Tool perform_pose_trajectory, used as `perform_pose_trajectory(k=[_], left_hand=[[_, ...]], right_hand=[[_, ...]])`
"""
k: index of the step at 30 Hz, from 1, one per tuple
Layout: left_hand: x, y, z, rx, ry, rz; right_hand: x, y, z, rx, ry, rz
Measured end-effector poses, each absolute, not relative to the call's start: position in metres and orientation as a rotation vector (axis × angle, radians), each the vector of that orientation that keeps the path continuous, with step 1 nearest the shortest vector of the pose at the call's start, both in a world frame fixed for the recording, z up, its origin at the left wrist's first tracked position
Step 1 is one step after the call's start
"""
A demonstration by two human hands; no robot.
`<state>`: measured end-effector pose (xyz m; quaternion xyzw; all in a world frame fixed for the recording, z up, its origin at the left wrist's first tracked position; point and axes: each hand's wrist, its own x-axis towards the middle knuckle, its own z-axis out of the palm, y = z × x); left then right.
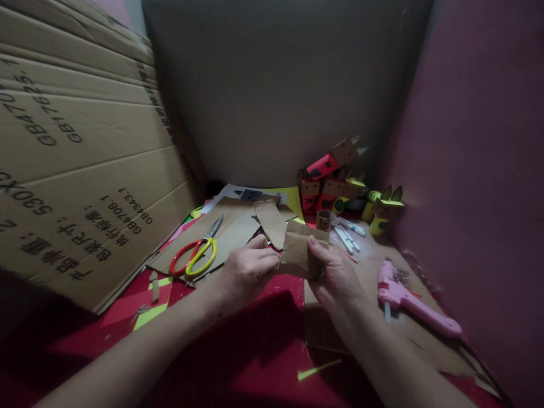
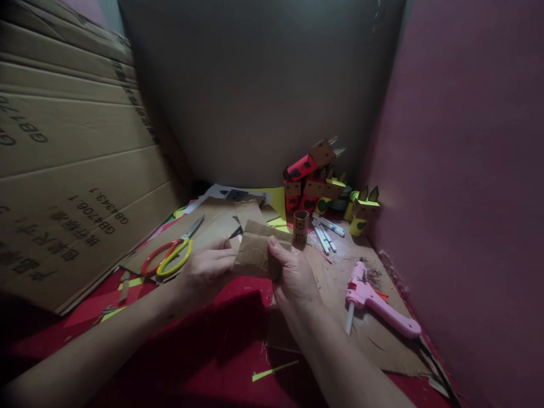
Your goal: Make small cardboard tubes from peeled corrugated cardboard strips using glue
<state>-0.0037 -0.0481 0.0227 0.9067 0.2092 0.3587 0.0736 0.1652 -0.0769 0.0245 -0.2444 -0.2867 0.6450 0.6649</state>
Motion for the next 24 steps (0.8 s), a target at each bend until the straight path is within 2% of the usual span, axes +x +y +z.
perform_pose_trajectory(k=[3,7,13,16,19,24], left_hand=[[-0.01,-0.042,0.018,2.938,0.568,1.373],[-0.012,-0.038,0.015,2.526,0.676,1.53],[-0.005,-0.041,0.023,1.477,0.742,1.368],[-0.002,-0.041,0.021,1.118,0.635,1.12],[0.002,-0.042,0.014,1.067,0.675,0.897],[0.004,-0.047,0.01,1.422,0.872,1.032]], right_hand=[[0.17,-0.084,0.026,-0.501,-0.935,1.344],[0.179,-0.093,0.017,-0.526,-1.193,1.321],[0.184,-0.1,0.006,-0.725,-1.416,1.107],[0.182,-0.102,0.008,-0.763,-1.509,1.03],[0.176,-0.105,0.008,-0.794,-1.614,1.054],[0.165,-0.107,-0.001,-0.804,-1.533,1.126]])
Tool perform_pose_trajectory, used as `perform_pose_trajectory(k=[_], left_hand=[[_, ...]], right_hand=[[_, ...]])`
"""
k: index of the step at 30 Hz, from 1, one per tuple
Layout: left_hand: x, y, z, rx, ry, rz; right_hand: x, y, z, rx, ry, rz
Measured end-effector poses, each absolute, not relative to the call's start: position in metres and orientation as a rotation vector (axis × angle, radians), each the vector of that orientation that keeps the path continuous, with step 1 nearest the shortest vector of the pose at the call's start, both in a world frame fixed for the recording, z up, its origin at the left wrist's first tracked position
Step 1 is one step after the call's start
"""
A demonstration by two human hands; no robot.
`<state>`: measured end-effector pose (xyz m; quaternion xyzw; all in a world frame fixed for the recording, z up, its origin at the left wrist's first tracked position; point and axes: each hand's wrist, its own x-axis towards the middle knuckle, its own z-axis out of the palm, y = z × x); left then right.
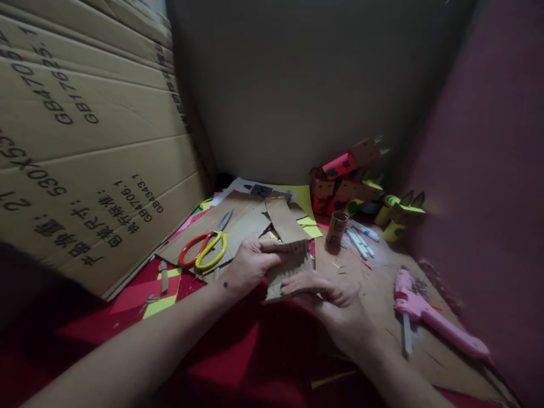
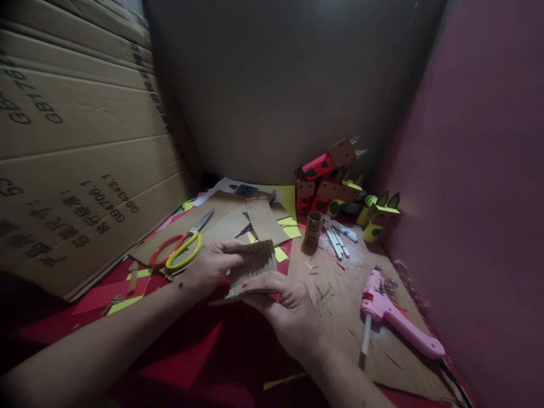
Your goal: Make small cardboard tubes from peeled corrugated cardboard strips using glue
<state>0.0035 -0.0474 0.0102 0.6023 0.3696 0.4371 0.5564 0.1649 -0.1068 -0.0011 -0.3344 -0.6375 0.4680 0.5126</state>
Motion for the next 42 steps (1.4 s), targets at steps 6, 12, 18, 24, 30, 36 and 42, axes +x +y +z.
perform_pose_trajectory(k=[6,12,18,24,30,36,42], left_hand=[[-0.008,-0.055,0.009,2.2,0.787,1.242],[-0.002,-0.052,0.007,1.743,0.901,1.154],[0.004,-0.049,0.008,1.407,0.719,0.901],[0.0,-0.055,0.011,1.974,0.865,0.982],[0.01,-0.055,0.007,1.592,0.692,0.824],[0.008,-0.055,0.005,1.905,0.833,0.873],[0.01,-0.045,-0.002,1.388,0.697,0.848]], right_hand=[[0.167,-0.104,-0.004,-0.795,-1.47,1.245],[0.166,-0.105,-0.004,-0.762,-1.37,1.196],[0.165,-0.105,-0.003,-0.817,-1.453,1.038],[0.165,-0.105,-0.006,-0.829,-1.345,1.027],[0.167,-0.104,-0.008,-0.84,-1.346,0.946],[0.166,-0.096,-0.012,-0.767,-1.258,1.067],[0.168,-0.103,-0.005,-0.803,-1.392,1.135]])
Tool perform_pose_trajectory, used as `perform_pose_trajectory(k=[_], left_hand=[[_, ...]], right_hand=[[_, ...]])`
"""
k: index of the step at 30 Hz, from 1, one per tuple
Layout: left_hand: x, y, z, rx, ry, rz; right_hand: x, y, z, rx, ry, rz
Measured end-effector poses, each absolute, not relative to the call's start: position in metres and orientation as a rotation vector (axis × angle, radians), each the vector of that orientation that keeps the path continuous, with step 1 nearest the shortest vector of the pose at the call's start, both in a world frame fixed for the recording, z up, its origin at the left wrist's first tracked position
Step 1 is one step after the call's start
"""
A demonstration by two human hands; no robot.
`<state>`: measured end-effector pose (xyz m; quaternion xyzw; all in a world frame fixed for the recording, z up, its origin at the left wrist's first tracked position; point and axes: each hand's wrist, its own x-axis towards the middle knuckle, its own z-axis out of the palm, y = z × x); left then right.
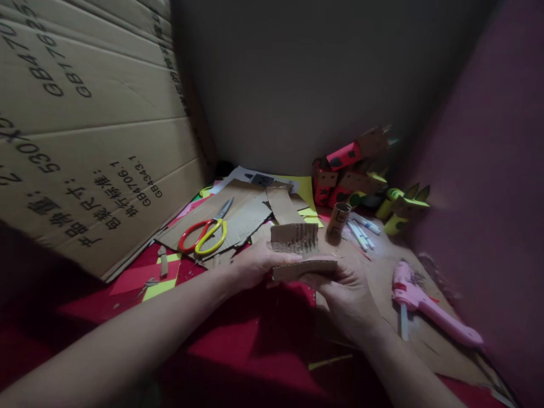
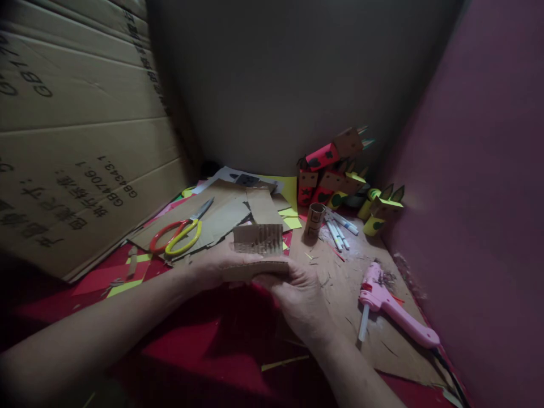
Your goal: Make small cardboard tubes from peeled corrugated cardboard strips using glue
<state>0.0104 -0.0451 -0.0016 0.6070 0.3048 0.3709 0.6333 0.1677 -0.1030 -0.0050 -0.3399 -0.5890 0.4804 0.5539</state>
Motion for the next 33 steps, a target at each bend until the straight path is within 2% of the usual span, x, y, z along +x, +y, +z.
perform_pose_trajectory(k=[5,9,11,16,24,29,33], left_hand=[[0.015,-0.05,-0.004,1.505,0.661,0.964],[0.015,-0.056,-0.003,1.724,0.711,0.942],[0.014,-0.054,-0.001,1.576,0.732,0.913],[0.01,-0.044,-0.003,1.125,0.687,0.459],[0.016,-0.05,-0.012,1.175,0.728,0.597],[0.01,-0.045,-0.007,0.942,0.518,0.402],[0.013,-0.051,-0.008,1.084,0.584,0.543]], right_hand=[[0.165,-0.106,0.0,-0.879,-1.46,0.877],[0.165,-0.098,-0.004,-0.882,-1.272,1.122],[0.168,-0.094,-0.005,-0.88,-1.218,1.146],[0.176,-0.09,-0.005,-0.977,-1.349,0.908],[0.176,-0.079,-0.014,-0.897,-1.177,0.944],[0.179,-0.087,-0.003,-0.879,-1.55,0.502],[0.179,-0.091,-0.001,-0.936,-1.681,0.289]])
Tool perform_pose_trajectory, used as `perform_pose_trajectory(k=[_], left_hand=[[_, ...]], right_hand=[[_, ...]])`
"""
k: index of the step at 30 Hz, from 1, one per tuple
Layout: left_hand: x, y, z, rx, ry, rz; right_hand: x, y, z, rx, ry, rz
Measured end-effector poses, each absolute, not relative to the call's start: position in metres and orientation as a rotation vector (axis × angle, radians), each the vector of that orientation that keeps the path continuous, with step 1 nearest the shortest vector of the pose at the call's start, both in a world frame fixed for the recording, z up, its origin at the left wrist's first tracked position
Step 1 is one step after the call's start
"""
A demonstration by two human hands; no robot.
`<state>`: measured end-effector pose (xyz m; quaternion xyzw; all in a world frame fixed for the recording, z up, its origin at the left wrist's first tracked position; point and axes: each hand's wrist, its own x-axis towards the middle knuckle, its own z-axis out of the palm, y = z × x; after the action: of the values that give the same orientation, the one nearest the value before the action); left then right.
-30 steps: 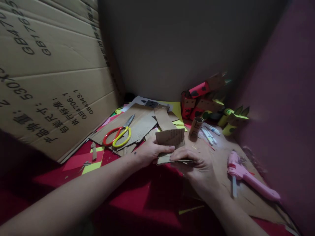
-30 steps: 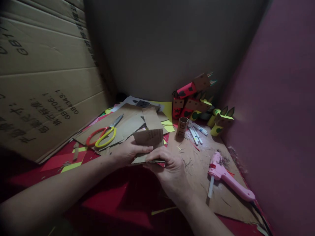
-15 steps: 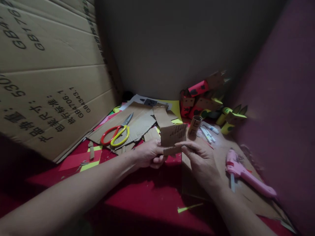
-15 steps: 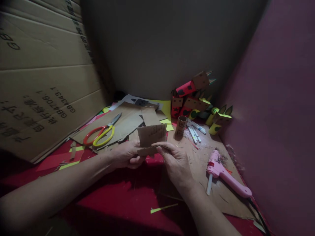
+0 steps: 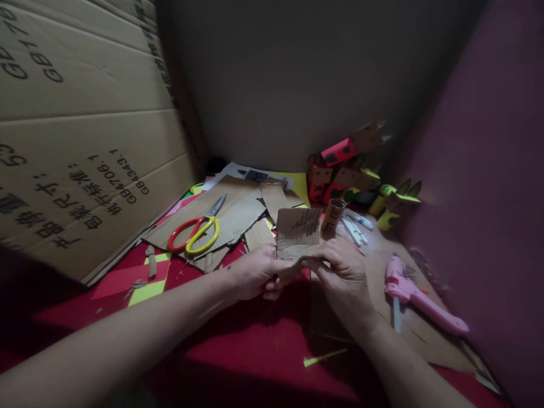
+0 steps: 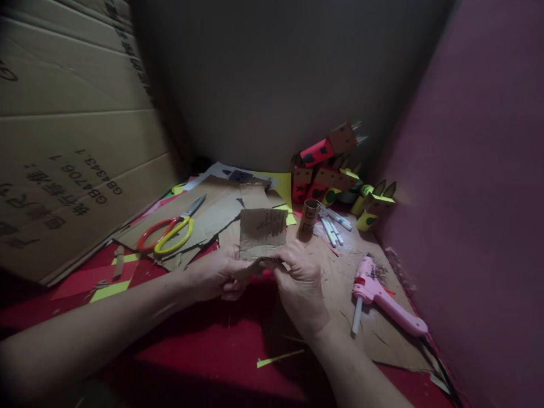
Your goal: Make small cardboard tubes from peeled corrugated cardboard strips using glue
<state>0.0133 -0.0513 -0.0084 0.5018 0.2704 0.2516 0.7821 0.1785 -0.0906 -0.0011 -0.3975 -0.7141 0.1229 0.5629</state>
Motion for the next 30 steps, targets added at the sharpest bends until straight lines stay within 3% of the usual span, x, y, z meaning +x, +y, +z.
perform_pose_trajectory(k=[3,8,19,25,30], left_hand=[[0.015,-0.056,-0.007,1.083,0.655,0.601],[0.011,-0.055,-0.002,0.847,0.48,0.379],[0.011,-0.048,-0.008,0.869,0.624,0.482],[0.009,-0.04,-0.008,0.802,0.683,0.496],[0.01,-0.043,-0.01,0.901,0.685,0.562]], right_hand=[[0.178,-0.088,-0.003,-0.957,-1.651,0.304],[0.181,-0.084,-0.002,-0.899,-1.606,0.38],[0.179,-0.086,-0.004,-0.861,-1.601,0.529],[0.179,-0.092,-0.008,-0.876,-1.707,0.089],[0.18,-0.091,-0.009,-0.945,-1.793,0.078]])
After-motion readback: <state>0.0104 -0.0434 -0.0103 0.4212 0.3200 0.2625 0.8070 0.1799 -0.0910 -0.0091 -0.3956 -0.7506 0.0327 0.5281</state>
